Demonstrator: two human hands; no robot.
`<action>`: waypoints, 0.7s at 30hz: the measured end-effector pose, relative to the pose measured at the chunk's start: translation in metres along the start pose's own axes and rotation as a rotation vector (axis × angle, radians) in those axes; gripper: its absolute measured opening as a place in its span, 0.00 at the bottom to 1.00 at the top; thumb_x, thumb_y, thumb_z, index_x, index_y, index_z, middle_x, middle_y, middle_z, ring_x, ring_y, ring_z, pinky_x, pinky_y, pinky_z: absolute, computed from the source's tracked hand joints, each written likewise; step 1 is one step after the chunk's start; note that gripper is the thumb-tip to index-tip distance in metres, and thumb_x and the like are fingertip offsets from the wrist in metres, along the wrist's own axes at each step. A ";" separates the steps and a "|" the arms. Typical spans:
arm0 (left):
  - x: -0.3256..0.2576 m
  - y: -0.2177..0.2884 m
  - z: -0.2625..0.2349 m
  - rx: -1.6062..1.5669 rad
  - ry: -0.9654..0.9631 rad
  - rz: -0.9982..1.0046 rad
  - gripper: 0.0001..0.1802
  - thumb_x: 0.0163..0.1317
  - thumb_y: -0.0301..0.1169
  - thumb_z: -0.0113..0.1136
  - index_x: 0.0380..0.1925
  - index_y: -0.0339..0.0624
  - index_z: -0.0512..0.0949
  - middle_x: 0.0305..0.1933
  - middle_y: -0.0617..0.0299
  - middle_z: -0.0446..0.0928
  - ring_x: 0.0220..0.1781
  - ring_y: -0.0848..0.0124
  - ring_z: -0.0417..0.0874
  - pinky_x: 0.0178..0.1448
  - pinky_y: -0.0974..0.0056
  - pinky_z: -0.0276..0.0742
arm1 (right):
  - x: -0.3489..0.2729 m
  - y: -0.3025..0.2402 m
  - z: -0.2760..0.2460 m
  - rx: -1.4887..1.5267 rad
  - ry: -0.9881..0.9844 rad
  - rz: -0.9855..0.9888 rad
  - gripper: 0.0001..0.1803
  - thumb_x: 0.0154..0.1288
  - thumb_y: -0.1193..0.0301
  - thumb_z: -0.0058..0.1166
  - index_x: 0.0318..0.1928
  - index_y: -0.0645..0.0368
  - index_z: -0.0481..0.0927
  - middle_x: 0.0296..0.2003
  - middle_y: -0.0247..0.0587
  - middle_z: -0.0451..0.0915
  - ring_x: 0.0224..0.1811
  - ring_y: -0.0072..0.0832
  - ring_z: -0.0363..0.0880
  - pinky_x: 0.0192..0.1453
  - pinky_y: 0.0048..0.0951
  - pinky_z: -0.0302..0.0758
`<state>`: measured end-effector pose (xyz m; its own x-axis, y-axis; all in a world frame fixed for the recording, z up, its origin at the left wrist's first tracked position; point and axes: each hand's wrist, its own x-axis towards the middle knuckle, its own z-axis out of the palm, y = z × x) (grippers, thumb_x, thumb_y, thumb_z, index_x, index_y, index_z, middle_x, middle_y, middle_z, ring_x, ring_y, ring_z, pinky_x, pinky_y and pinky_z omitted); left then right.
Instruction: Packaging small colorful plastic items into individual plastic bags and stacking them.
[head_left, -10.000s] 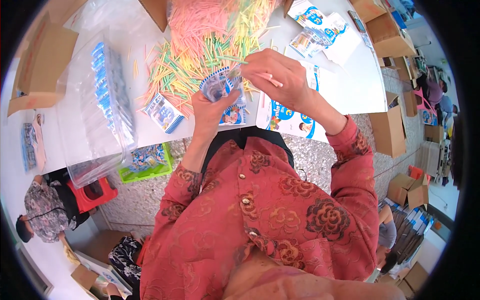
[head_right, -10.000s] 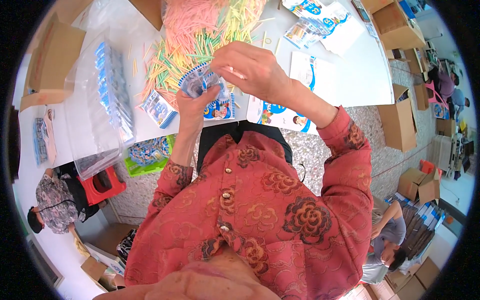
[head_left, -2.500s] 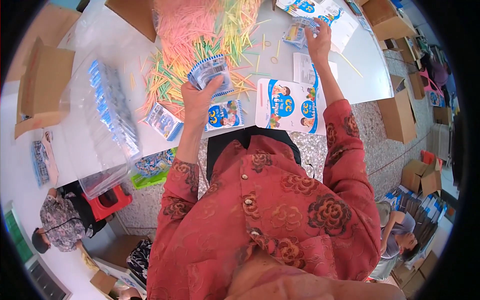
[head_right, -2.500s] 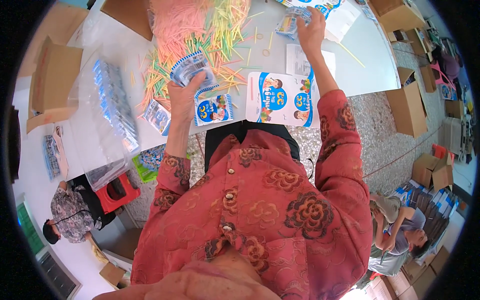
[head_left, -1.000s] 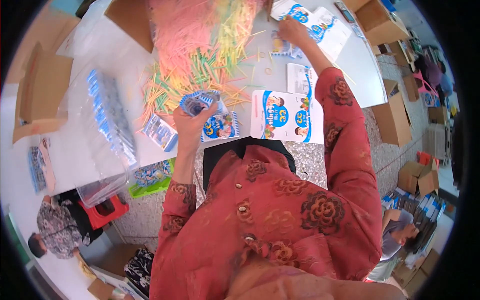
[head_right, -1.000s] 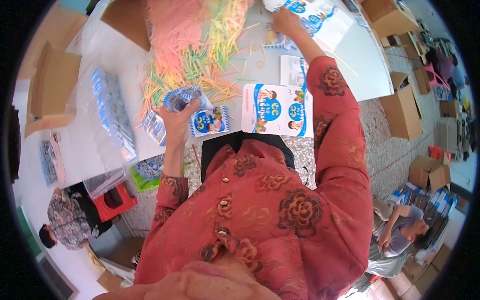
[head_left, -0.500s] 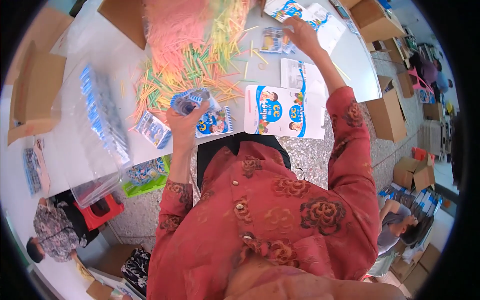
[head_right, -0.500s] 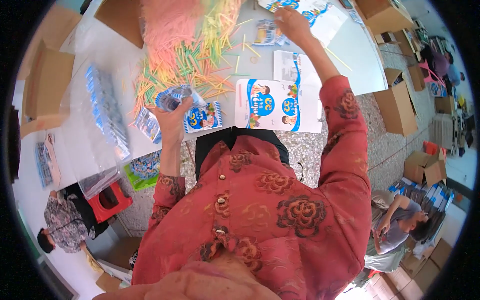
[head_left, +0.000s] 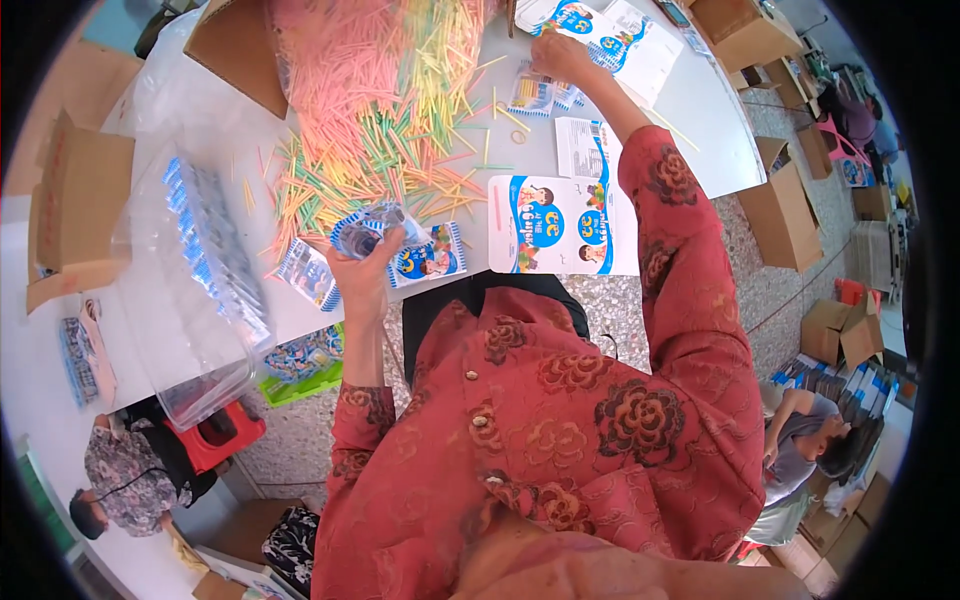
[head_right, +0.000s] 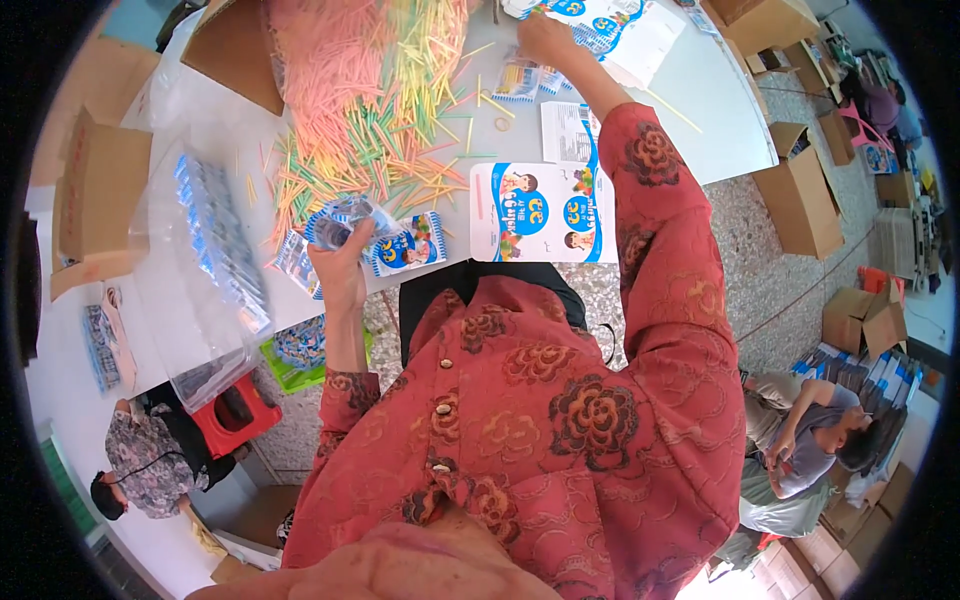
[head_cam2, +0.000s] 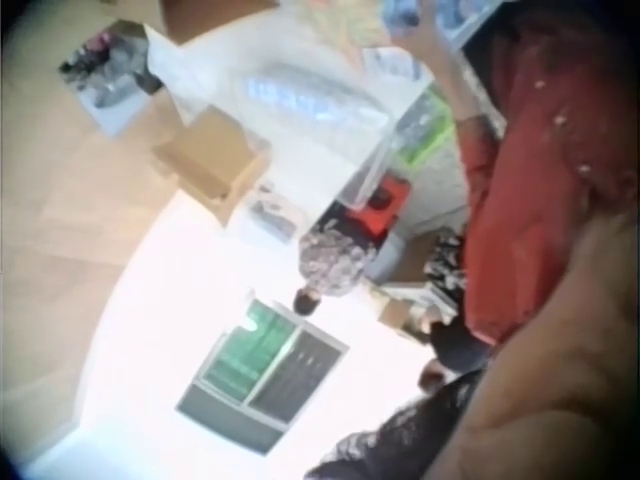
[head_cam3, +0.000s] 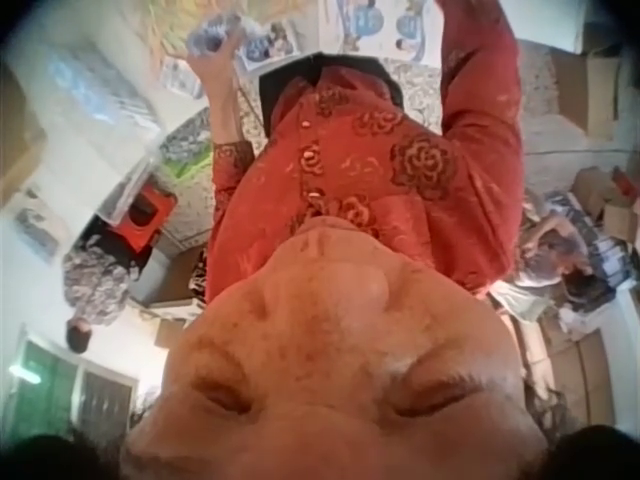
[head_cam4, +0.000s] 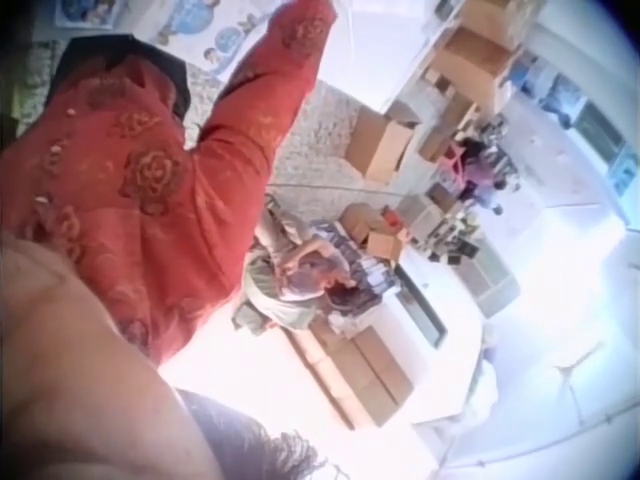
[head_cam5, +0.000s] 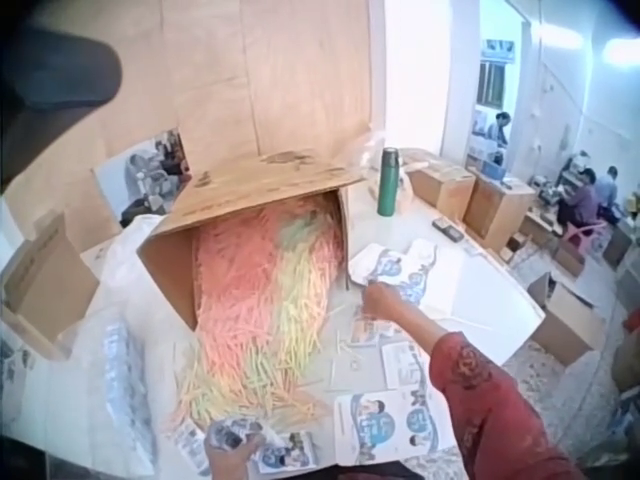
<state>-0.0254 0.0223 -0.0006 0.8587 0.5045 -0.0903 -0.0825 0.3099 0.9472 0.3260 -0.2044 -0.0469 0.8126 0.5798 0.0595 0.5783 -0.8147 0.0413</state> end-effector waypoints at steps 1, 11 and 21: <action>0.000 0.000 0.001 -0.006 0.008 0.002 0.14 0.45 0.18 0.67 0.34 0.35 0.77 0.33 0.61 0.79 0.33 0.75 0.79 0.42 0.69 0.76 | -0.002 0.001 -0.002 0.002 -0.002 -0.004 0.13 0.55 0.61 0.53 0.33 0.58 0.78 0.37 0.46 0.78 0.39 0.41 0.78 0.40 0.38 0.74; 0.000 0.003 0.004 0.044 0.035 0.063 0.11 0.46 0.20 0.67 0.31 0.38 0.78 0.30 0.67 0.78 0.30 0.81 0.76 0.37 0.74 0.71 | -0.074 0.020 -0.034 0.268 0.174 0.151 0.10 0.55 0.66 0.54 0.37 0.55 0.76 0.33 0.41 0.79 0.36 0.40 0.78 0.37 0.37 0.74; -0.009 0.004 0.017 0.095 -0.018 0.066 0.07 0.47 0.22 0.67 0.27 0.38 0.79 0.26 0.69 0.77 0.26 0.83 0.74 0.32 0.75 0.70 | -0.136 -0.150 -0.108 1.092 0.057 -0.409 0.16 0.52 0.72 0.61 0.43 0.55 0.75 0.38 0.28 0.76 0.31 0.16 0.72 0.30 0.18 0.69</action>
<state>-0.0247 0.0054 0.0090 0.8620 0.5065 -0.0219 -0.0914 0.1978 0.9760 0.1206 -0.1608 0.0464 0.5629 0.7755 0.2859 0.5734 -0.1173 -0.8108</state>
